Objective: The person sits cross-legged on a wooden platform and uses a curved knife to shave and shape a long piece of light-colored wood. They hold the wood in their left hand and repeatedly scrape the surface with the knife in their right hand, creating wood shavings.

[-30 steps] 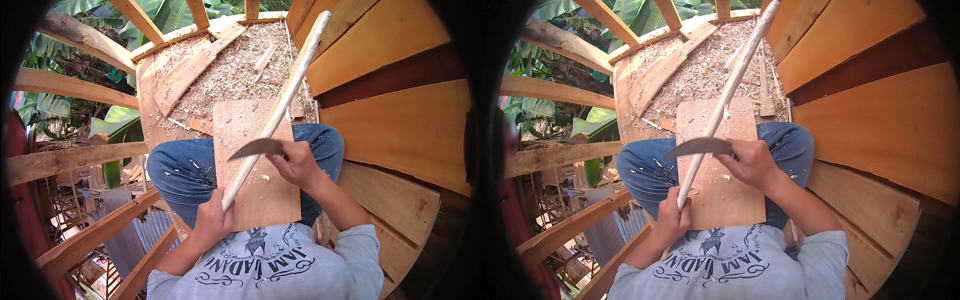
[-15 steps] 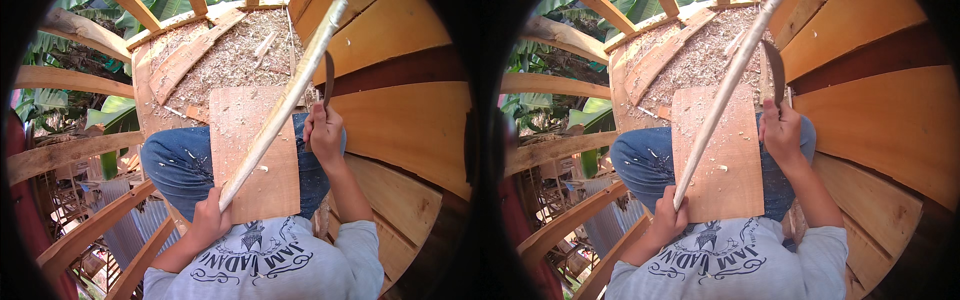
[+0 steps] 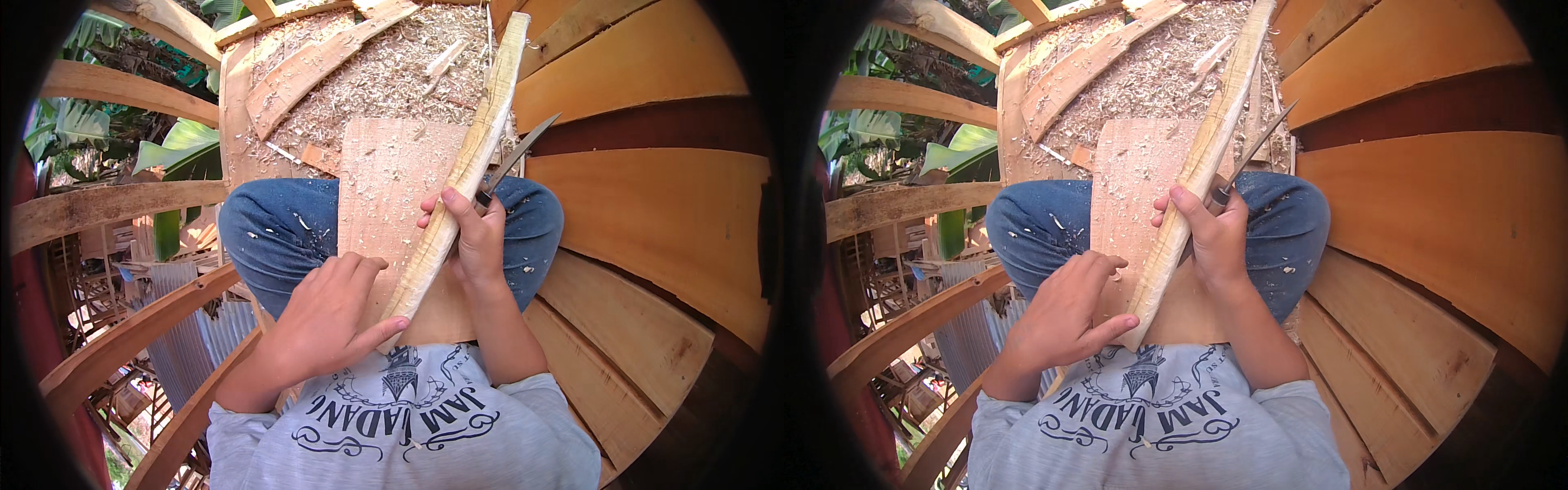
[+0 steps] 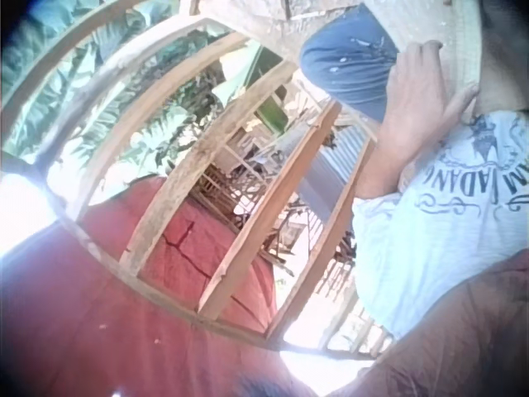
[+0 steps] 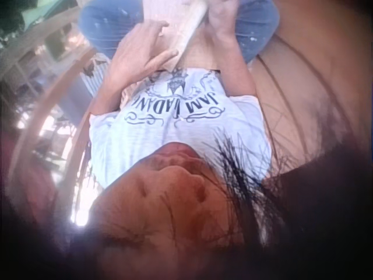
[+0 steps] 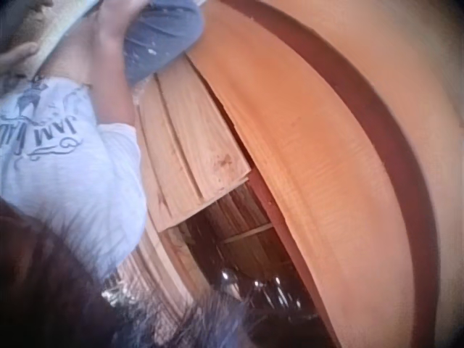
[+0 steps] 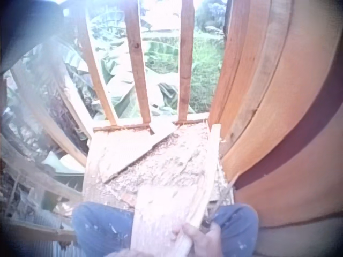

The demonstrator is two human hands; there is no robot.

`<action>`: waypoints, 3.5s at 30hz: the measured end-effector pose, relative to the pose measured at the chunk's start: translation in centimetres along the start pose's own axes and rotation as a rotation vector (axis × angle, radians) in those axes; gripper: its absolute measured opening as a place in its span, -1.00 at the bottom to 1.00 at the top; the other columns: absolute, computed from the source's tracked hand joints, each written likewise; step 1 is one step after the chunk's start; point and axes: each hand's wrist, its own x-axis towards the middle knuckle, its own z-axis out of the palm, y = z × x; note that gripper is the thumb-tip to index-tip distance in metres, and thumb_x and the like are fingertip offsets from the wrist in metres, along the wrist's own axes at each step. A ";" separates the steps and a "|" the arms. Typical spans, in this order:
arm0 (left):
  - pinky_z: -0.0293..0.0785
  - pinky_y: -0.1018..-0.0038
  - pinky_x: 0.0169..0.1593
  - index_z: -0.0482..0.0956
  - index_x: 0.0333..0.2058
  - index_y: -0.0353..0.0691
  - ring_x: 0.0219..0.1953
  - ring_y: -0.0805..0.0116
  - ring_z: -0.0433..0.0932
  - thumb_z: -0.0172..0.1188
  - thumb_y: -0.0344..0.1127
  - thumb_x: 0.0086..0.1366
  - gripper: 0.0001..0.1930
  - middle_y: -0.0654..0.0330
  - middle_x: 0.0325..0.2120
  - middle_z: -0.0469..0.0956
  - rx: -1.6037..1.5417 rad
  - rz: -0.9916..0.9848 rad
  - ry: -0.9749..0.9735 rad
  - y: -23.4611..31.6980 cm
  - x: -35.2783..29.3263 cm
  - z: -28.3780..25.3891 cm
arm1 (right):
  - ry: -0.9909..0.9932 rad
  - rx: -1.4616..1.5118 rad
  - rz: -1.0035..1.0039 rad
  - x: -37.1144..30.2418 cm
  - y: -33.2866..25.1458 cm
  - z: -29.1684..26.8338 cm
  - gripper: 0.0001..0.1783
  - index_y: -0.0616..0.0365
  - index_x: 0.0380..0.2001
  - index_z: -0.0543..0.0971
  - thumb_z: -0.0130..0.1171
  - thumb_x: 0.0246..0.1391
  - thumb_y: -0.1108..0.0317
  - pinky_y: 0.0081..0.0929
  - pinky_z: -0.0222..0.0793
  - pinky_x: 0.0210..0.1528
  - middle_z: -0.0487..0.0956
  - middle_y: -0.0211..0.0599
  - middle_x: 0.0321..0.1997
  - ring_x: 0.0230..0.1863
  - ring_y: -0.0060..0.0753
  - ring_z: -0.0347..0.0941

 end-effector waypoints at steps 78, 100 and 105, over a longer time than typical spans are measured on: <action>0.27 0.46 -0.49 0.24 -0.36 -0.32 -0.61 0.35 0.37 0.16 -0.42 0.11 -0.75 0.06 -0.66 0.33 -0.679 -0.045 0.241 -1.6 0.1 3.9 | -0.014 -1.283 -0.781 -0.3 -6.0 -2.5 -0.40 0.22 -0.70 0.43 0.12 0.03 -0.16 -0.41 0.14 -0.67 0.29 -0.18 -0.79 -0.74 -0.16 0.24; 0.24 0.53 -0.48 0.27 -0.34 -0.30 -0.56 0.53 0.31 0.13 -0.41 0.12 -0.79 0.23 -0.62 0.32 -0.820 -0.056 0.135 -1.5 -2.0 4.4 | -0.161 -1.447 -0.893 -2.2 -6.0 -1.4 -0.37 0.16 -0.80 0.28 0.21 -0.07 -0.14 -0.42 0.12 -0.71 0.25 -0.26 -0.82 -0.77 -0.17 0.25; 0.27 0.47 -0.46 0.24 -0.33 -0.35 -0.55 0.43 0.36 0.12 -0.42 0.15 -0.77 0.08 -0.63 0.35 -0.759 -0.030 0.077 -1.6 -2.3 4.1 | -0.033 -1.326 -0.822 0.0 -6.7 -2.8 -0.39 0.18 -0.79 0.31 0.21 -0.06 -0.13 -0.41 0.12 -0.71 0.28 -0.23 -0.80 -0.77 -0.17 0.23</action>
